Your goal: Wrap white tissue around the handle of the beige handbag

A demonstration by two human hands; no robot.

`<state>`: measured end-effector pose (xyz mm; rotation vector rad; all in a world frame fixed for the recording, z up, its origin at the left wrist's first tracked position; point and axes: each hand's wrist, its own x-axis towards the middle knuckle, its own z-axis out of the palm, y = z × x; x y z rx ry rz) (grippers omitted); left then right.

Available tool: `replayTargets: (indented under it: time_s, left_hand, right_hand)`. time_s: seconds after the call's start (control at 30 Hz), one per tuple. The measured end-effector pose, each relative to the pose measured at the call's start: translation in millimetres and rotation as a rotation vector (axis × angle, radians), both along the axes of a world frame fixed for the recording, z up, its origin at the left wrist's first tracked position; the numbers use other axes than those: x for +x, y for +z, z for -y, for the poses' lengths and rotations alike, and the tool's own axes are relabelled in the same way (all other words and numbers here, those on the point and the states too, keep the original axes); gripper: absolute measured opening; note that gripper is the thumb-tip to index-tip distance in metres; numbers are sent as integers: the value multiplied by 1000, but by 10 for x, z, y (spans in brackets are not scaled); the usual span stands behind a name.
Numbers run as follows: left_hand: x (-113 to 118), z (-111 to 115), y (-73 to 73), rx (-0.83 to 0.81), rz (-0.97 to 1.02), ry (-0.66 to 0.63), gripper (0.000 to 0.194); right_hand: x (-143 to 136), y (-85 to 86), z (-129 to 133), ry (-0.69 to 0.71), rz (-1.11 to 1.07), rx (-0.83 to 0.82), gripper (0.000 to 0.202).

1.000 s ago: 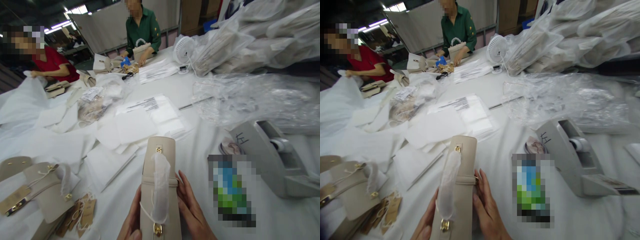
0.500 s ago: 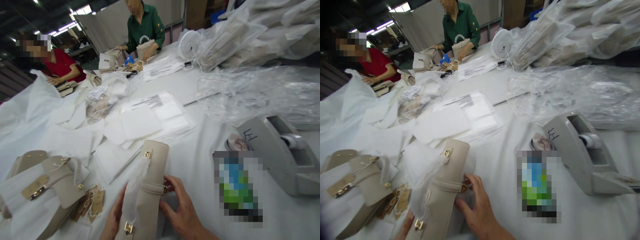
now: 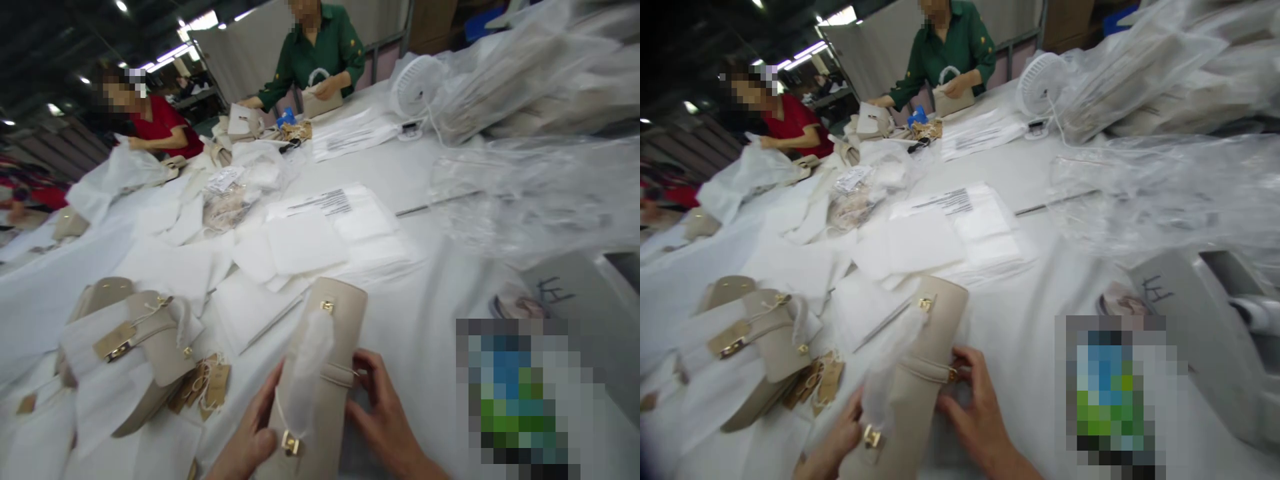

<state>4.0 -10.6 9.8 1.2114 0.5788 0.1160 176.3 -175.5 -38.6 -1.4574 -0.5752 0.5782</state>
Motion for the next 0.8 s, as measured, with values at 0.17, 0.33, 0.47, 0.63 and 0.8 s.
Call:
replayTargets:
  time_s: [0.17,0.33,0.47,0.63,0.8]
  left_hand:
    - [287,117,259,-15,179,-133,83]
    - [291,64,229,-18,223,-167,79]
    - [233,47,192,37,136,-140,88]
    - [-43,144,-5,146,101,-35,94]
    - [-261,241,-698,359,156,255,129]
  right_hand:
    - [77,-117,57,12,-117,-9,46]
    - [57,-146,43,5,-111,-45,50]
    - [110,-117,141,56,-123,-99,55]
    - [373,38,411,100,-89,-135,50]
    - [692,477,333,-203,96,-153,58]
